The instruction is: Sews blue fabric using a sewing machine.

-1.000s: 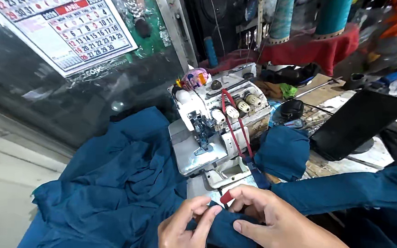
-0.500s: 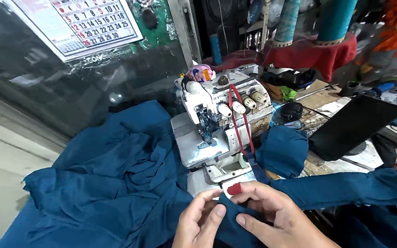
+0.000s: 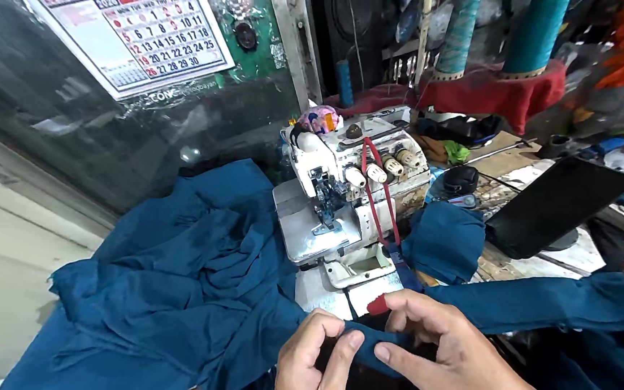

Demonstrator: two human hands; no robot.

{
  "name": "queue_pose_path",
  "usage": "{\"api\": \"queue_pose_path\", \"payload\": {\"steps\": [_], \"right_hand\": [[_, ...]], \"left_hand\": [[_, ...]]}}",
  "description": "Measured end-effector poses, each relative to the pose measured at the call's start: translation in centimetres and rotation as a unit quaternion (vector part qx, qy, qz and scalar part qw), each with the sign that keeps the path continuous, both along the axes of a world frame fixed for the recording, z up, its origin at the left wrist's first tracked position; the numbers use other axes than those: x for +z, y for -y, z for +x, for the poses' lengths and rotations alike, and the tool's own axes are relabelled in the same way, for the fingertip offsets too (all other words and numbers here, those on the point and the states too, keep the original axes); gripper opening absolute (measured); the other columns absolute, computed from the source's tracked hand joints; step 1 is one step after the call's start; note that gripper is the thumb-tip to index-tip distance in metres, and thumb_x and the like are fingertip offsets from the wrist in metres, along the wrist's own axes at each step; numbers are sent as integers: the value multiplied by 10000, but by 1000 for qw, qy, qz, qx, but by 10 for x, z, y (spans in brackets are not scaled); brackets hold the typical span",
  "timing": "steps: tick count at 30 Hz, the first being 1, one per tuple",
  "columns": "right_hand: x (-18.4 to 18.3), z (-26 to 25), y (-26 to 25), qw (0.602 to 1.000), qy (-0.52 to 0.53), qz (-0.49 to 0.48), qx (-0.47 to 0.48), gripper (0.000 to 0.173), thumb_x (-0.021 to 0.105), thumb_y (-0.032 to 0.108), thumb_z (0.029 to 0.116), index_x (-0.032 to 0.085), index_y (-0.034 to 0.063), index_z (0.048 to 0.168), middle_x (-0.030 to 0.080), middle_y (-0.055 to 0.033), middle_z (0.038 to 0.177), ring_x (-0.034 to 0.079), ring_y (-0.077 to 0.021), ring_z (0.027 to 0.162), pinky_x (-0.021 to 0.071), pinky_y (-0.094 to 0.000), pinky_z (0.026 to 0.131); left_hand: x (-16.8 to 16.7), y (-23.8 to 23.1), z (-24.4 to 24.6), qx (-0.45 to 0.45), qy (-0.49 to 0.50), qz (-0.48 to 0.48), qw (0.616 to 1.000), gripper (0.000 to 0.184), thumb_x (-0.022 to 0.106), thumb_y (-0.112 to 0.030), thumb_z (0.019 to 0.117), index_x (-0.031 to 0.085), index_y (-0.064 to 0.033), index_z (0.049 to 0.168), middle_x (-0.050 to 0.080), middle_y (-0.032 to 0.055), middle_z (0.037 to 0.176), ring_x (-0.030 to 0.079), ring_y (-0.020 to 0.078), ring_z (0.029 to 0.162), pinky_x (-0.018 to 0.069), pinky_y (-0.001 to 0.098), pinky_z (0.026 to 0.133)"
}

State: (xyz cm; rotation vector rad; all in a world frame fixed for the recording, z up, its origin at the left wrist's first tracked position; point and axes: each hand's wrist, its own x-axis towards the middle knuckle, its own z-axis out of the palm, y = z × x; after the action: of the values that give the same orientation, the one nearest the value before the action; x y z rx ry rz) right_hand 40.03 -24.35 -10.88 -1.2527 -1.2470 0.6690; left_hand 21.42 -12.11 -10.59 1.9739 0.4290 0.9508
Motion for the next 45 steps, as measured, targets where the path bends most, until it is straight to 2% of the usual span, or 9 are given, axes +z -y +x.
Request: {"api": "queue_pose_path", "payload": {"steps": [4, 8, 12, 15, 22, 29, 33, 39, 45], "right_hand": [[-2, 6, 1, 999, -32, 1, 9, 342, 779, 170, 920, 666, 86, 1232, 730, -26, 964, 707, -157, 814, 625, -320, 696], [-4, 13, 4, 999, -45, -10, 10, 344, 775, 161, 921, 666, 105, 1243, 730, -28, 948, 681, -147, 719, 586, -289, 589], [-6, 15, 3, 999, -8, -48, -15, 288, 789, 244, 913, 704, 165, 1177, 719, 19, 901, 649, -105, 648, 561, -265, 536], [-6, 14, 4, 998, 4, -64, -26, 219, 783, 276, 926, 728, 173, 1112, 732, 29, 933, 678, -107, 655, 601, -283, 542], [5, 3, 9, 997, -22, -48, -54, 281, 837, 206, 873, 719, 161, 1124, 753, 21, 929, 697, -139, 614, 606, -291, 475], [9, 2, 16, 997, 15, -62, -45, 236, 810, 226, 901, 736, 161, 1116, 750, 35, 954, 700, -113, 649, 618, -286, 518], [14, 8, 19, 996, 31, -64, -63, 221, 823, 262, 887, 751, 176, 1077, 756, 48, 923, 708, -100, 662, 623, -278, 534], [19, 12, 22, 996, 10, -54, -63, 242, 816, 165, 884, 734, 163, 1112, 748, 31, 1033, 712, -123, 653, 643, -299, 541], [19, 16, 18, 996, 20, -50, -64, 230, 815, 208, 889, 745, 164, 1104, 749, 38, 997, 675, -95, 625, 601, -269, 519]], "left_hand": [[0, 1, 10, 23, 2, -1, 1000, 162, 666, -163, 998, 710, -18, 941, 694, 58, 907, 671, 128, 816, 588, 269, 713], [-4, -12, 11, -12, 25, -2, 1000, 158, 656, -71, 986, 764, -29, 1094, 702, 53, 921, 648, 124, 797, 563, 246, 685], [-4, -18, 11, -32, 55, -37, 997, 104, 709, -89, 956, 765, -26, 1016, 687, 97, 993, 669, 183, 905, 599, 281, 738], [-4, -22, 8, -39, 68, -54, 995, 91, 731, -93, 938, 764, -21, 983, 691, 109, 988, 667, 201, 920, 595, 296, 746], [3, -20, 4, -7, 62, -64, 996, 126, 722, -30, 933, 762, 28, 1037, 755, 128, 965, 726, 195, 822, 632, 316, 739], [13, -19, 0, -9, 50, -36, 998, 156, 716, -21, 932, 768, 21, 1073, 761, 127, 1017, 739, 209, 870, 645, 331, 775], [16, -25, 8, -20, 37, 6, 999, 127, 699, -102, 959, 767, -28, 1036, 717, 76, 950, 686, 184, 831, 610, 311, 726], [17, -23, 17, -30, 38, 8, 999, 123, 608, -53, 1000, 695, 5, 1065, 718, 68, 955, 695, 156, 829, 614, 297, 745], [19, -21, 24, 5, 90, 0, 996, 114, 713, -32, 933, 723, 39, 1021, 737, 88, 876, 700, 152, 732, 619, 286, 669]]}}
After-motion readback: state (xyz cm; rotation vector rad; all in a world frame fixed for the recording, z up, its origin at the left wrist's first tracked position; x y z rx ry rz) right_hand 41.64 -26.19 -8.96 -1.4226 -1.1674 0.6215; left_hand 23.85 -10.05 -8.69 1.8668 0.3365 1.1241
